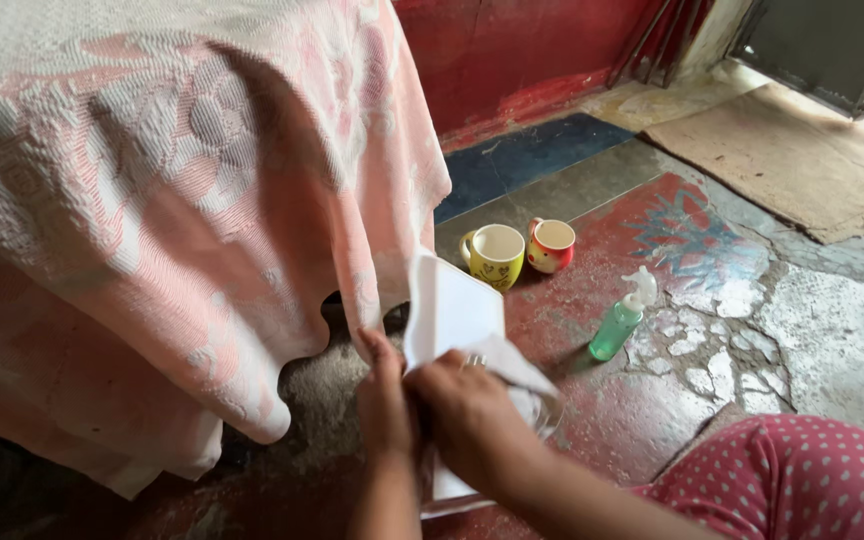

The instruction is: The person sits on the floor and wipes a white plastic tray with a cloth. They spray the tray with a cleaning solution and continue wiping both sides until the tray appears clean.

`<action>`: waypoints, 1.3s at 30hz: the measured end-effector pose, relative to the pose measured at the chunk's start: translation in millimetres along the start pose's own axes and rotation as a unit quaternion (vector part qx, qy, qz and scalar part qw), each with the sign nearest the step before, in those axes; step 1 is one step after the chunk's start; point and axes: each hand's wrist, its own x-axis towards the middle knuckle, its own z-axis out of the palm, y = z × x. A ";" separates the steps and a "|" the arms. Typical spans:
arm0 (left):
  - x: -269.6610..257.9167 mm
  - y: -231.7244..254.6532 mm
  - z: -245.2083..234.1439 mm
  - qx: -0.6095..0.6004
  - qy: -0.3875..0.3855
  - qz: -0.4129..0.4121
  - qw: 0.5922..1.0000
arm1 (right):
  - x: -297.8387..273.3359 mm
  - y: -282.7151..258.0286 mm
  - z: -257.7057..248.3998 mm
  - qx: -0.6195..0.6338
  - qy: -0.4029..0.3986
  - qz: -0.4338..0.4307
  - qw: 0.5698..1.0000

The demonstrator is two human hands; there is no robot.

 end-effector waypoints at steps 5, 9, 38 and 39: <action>-2.9 5.4 3.2 -0.181 -0.030 -0.022 0.983 | -17.8 -27.3 -8.3 0.091 0.043 -0.025 0.995; -10.8 2.7 18.3 0.005 -0.024 0.105 0.994 | -0.7 -7.2 -12.6 0.040 0.139 -0.094 0.985; -23.0 12.5 21.3 0.221 -0.001 0.116 0.968 | 84.5 57.4 -48.3 -0.012 0.121 0.055 0.991; -21.6 9.3 21.5 0.218 -0.005 0.106 0.970 | 85.4 56.8 -51.9 0.030 0.107 0.068 0.991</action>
